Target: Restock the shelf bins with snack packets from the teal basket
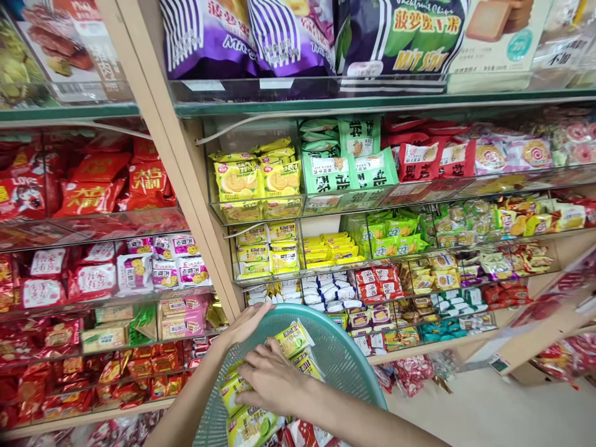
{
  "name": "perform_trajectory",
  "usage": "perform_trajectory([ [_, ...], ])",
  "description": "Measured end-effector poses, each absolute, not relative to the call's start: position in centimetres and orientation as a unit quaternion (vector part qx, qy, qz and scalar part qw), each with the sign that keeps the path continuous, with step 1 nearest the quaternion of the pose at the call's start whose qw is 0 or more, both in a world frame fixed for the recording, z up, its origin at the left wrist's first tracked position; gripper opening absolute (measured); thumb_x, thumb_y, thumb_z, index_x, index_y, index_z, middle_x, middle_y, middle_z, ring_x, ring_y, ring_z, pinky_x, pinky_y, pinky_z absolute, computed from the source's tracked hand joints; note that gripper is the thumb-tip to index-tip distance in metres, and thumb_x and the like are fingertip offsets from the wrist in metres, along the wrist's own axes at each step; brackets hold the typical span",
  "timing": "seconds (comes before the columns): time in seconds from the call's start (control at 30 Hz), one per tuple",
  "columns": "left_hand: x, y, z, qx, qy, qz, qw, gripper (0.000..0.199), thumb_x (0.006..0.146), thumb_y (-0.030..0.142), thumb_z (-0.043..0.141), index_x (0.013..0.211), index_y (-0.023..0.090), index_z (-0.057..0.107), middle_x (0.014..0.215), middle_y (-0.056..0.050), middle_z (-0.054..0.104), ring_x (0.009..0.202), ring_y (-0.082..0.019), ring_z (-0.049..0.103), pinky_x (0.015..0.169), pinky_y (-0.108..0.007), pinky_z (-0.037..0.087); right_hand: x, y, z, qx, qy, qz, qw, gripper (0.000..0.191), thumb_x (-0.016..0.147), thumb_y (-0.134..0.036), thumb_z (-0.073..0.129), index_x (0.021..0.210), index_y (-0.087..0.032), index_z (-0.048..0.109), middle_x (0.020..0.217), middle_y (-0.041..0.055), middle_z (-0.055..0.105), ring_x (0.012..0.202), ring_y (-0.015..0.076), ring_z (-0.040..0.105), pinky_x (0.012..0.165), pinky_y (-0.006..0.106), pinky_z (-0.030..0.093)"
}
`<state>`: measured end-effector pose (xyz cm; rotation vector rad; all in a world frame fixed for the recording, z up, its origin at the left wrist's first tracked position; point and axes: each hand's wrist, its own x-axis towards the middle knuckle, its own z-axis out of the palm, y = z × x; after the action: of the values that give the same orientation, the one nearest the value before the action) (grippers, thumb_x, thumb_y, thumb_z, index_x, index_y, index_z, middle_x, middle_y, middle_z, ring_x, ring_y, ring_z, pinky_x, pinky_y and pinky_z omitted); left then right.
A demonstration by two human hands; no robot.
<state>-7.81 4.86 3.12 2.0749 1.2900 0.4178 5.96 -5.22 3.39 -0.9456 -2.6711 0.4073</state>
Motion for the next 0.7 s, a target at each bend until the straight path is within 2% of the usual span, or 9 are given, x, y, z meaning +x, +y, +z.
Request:
perform_trajectory([
  [0.2, -8.0, 5.0, 2.8, 0.799, 0.469, 0.167, 0.335, 0.07, 0.088, 0.065, 0.016, 0.105, 0.017, 0.065, 0.108, -0.007, 0.066, 0.101, -0.024, 0.057, 0.091, -0.032, 0.04, 7.7, -4.2, 8.4, -0.344, -0.905, 0.143, 0.207, 0.036, 0.091, -0.044, 0.045, 0.117, -0.023, 0.058, 0.117, 0.0055, 0.062, 0.108, 0.0227, 0.053, 0.094, 0.041, 0.038],
  [0.27, -8.0, 5.1, 2.7, 0.804, 0.454, 0.176, 0.342, 0.068, 0.087, 0.065, 0.018, 0.106, 0.018, 0.064, 0.109, -0.007, 0.066, 0.103, -0.024, 0.057, 0.091, -0.032, 0.04, 8.6, -2.8, 10.3, -0.362, -0.881, 0.131, 0.274, 0.031, 0.094, -0.039, 0.041, 0.113, -0.024, 0.06, 0.111, 0.0046, 0.064, 0.104, 0.0204, 0.055, 0.093, 0.038, 0.04],
  [0.37, -8.0, 5.0, 2.7, 0.797, 0.462, 0.182, 0.342, 0.068, 0.087, 0.066, 0.018, 0.106, 0.018, 0.064, 0.111, -0.007, 0.066, 0.106, -0.025, 0.056, 0.092, -0.033, 0.039, 9.7, 0.4, 12.0, -0.424, -0.801, 0.091, 0.413, 0.032, 0.093, -0.035, 0.042, 0.117, -0.021, 0.057, 0.11, 0.0086, 0.061, 0.098, 0.0204, 0.056, 0.088, 0.038, 0.043],
  [0.47, -8.0, 5.0, 2.7, 0.79, 0.48, 0.17, 0.342, 0.07, 0.087, 0.067, 0.017, 0.103, 0.019, 0.065, 0.108, -0.007, 0.068, 0.105, -0.026, 0.057, 0.091, -0.034, 0.039, 9.9, 4.0, 12.9, -0.464, -0.713, 0.108, 0.515, 0.036, 0.09, -0.029, 0.043, 0.123, -0.019, 0.052, 0.1, 0.0077, 0.061, 0.076, 0.0162, 0.058, 0.073, 0.032, 0.047],
  [0.6, -8.1, 5.2, 2.4, 0.791, 0.483, 0.167, 0.336, 0.071, 0.086, 0.069, 0.016, 0.105, 0.021, 0.064, 0.112, -0.005, 0.067, 0.109, -0.025, 0.055, 0.094, -0.033, 0.038, 8.9, 7.8, 14.0, -0.483, -0.687, 0.103, 0.533, 0.038, 0.083, -0.025, 0.047, 0.118, -0.013, 0.056, 0.09, 0.0066, 0.061, 0.066, 0.0152, 0.056, 0.068, 0.03, 0.045],
  [0.7, -8.3, 5.3, 2.1, 0.792, 0.483, 0.168, 0.333, 0.073, 0.085, 0.07, 0.015, 0.108, 0.02, 0.064, 0.115, -0.006, 0.066, 0.114, -0.025, 0.053, 0.097, -0.033, 0.036, 8.0, 9.9, 14.7, -0.521, -0.66, 0.137, 0.523, 0.036, 0.079, -0.026, 0.048, 0.111, -0.013, 0.06, 0.072, 0.0022, 0.062, 0.062, 0.0166, 0.055, 0.065, 0.029, 0.043],
])
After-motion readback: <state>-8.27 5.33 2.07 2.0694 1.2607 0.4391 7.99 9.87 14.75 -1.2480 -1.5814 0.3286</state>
